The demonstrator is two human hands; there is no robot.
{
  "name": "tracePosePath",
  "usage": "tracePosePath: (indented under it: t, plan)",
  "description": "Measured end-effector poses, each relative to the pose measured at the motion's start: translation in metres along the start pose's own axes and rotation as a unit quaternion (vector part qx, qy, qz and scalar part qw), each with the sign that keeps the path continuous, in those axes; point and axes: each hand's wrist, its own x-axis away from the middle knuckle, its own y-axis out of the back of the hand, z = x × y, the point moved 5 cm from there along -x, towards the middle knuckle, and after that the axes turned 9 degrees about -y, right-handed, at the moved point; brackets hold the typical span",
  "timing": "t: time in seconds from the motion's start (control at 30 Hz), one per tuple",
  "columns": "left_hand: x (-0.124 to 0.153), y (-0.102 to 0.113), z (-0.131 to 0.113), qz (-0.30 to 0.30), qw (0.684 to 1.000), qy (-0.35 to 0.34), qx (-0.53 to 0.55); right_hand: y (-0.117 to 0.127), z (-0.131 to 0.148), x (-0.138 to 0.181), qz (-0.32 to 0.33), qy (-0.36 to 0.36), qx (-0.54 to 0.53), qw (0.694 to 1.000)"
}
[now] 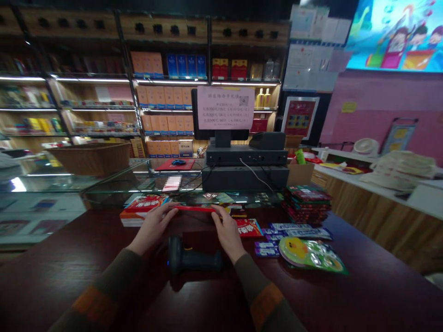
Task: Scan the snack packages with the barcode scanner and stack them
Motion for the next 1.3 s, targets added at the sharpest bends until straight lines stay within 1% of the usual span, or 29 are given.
tracePosePath:
  t: [0.1,0.2,0.3,0.47,0.63,0.8,0.93,1.03,1.13,1.3]
  plan:
    - [0.006,0.002,0.009,-0.037,0.999,0.012,-0.008,-0.006,0.009,-0.001,-0.013,-0.003,0.041,0.999]
    - [0.012,-0.001,0.019,-0.056,0.998,0.021,-0.014,-0.011,0.013,-0.004,-0.018,-0.005,0.087,0.996]
    - [0.017,-0.006,0.028,-0.059,0.998,0.015,-0.031,-0.014,0.013,-0.008,-0.020,-0.011,0.107,0.994]
    - [0.021,-0.013,0.034,-0.048,0.995,-0.016,-0.087,-0.017,0.010,-0.012,-0.015,-0.018,0.098,0.995]
    - [0.023,-0.014,0.035,-0.042,0.989,-0.044,-0.136,-0.019,0.008,-0.015,0.004,-0.025,0.063,0.998]
    - [0.025,-0.011,0.031,-0.063,0.987,-0.063,-0.137,-0.019,0.005,-0.018,0.022,-0.027,0.015,0.999]
    - [0.025,-0.010,0.022,-0.072,0.979,-0.107,-0.158,-0.016,0.001,-0.020,0.020,-0.021,0.002,1.000]
    - [0.026,-0.012,0.018,-0.064,0.972,-0.137,-0.179,-0.013,-0.002,-0.021,0.011,-0.019,0.007,1.000]
    - [0.026,-0.014,0.017,-0.050,0.968,-0.143,-0.202,-0.012,-0.002,-0.021,0.010,-0.016,0.024,1.000]
    - [0.026,-0.014,0.019,-0.037,0.965,-0.133,-0.222,-0.013,0.000,-0.020,0.012,-0.009,0.037,0.999]
